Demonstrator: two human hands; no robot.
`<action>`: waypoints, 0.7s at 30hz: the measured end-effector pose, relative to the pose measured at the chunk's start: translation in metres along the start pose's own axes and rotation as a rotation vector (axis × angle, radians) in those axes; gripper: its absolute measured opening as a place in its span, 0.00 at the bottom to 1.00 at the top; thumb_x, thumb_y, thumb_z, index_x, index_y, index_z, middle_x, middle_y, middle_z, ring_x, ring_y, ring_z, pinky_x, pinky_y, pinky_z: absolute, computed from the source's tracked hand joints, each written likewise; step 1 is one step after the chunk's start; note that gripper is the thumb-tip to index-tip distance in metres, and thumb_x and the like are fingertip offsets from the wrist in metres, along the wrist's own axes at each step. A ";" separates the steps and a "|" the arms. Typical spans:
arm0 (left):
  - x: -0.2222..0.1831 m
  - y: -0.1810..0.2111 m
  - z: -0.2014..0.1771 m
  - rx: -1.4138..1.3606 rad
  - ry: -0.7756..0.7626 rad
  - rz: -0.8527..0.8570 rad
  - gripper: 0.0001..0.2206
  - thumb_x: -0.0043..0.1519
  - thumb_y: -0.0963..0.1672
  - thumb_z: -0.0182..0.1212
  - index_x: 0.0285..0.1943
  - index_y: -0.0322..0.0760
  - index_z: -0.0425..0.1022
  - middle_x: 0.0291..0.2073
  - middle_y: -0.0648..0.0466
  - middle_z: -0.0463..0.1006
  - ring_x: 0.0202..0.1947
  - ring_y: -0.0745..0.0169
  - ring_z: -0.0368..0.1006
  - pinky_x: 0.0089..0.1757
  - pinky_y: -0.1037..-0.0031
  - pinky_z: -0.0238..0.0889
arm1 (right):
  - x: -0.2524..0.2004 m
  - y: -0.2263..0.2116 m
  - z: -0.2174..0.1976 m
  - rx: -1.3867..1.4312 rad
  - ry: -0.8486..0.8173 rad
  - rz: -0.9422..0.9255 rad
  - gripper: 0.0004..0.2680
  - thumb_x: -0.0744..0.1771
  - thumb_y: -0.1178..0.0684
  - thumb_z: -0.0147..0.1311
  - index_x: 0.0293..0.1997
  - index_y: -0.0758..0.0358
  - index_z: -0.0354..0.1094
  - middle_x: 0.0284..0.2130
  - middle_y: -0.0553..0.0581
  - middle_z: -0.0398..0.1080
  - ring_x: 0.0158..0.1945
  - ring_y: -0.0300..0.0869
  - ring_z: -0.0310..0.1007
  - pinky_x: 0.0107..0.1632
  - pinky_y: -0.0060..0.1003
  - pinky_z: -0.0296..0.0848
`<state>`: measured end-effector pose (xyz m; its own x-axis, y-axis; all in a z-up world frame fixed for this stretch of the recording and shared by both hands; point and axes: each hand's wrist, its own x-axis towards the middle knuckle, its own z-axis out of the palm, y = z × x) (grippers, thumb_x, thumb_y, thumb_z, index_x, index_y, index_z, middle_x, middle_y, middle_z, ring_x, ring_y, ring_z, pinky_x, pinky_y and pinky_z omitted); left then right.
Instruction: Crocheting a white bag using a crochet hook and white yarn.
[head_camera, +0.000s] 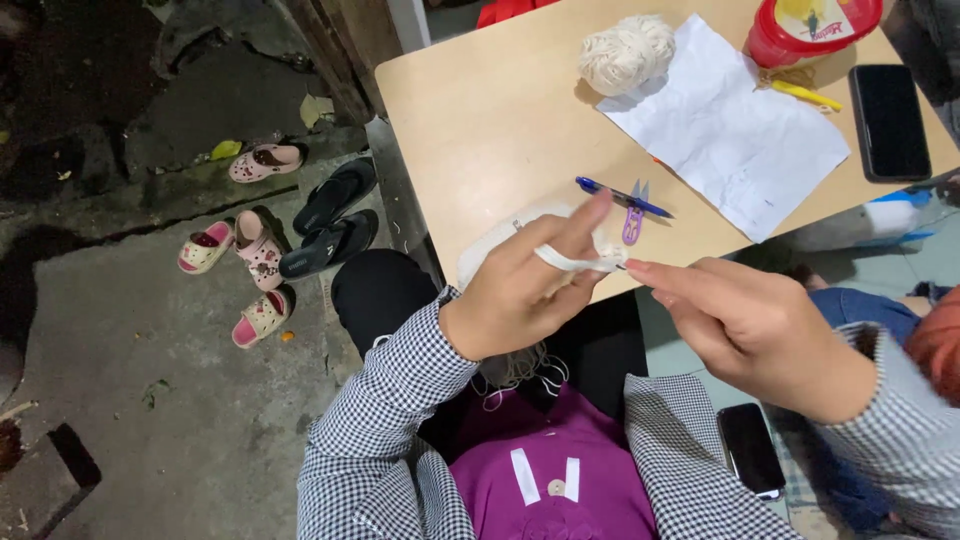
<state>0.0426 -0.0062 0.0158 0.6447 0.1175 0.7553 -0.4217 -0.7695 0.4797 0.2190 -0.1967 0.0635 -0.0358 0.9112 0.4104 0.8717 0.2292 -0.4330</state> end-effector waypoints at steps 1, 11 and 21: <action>0.000 0.000 0.000 0.004 0.002 0.001 0.30 0.74 0.35 0.60 0.81 0.35 0.47 0.49 0.46 0.75 0.46 0.53 0.73 0.52 0.67 0.72 | 0.000 0.001 0.004 0.000 0.000 -0.005 0.16 0.68 0.65 0.51 0.65 0.60 0.67 0.23 0.50 0.61 0.26 0.40 0.61 0.35 0.34 0.65; 0.007 0.012 -0.001 -0.128 0.150 -0.250 0.37 0.67 0.40 0.70 0.82 0.42 0.49 0.43 0.52 0.72 0.45 0.66 0.75 0.46 0.78 0.73 | 0.009 -0.003 0.022 0.039 0.188 -0.046 0.13 0.68 0.67 0.54 0.60 0.67 0.70 0.26 0.54 0.69 0.24 0.41 0.60 0.32 0.33 0.64; 0.014 0.030 -0.011 -0.250 0.080 -0.415 0.40 0.67 0.38 0.66 0.83 0.41 0.40 0.42 0.59 0.72 0.37 0.70 0.65 0.35 0.82 0.66 | 0.006 -0.009 0.038 0.257 0.242 0.065 0.10 0.67 0.65 0.54 0.54 0.70 0.71 0.42 0.62 0.79 0.33 0.39 0.76 0.39 0.28 0.75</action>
<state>0.0316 -0.0211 0.0456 0.7438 0.4376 0.5053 -0.2866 -0.4742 0.8325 0.1927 -0.1797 0.0394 0.1593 0.8265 0.5400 0.7158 0.2800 -0.6397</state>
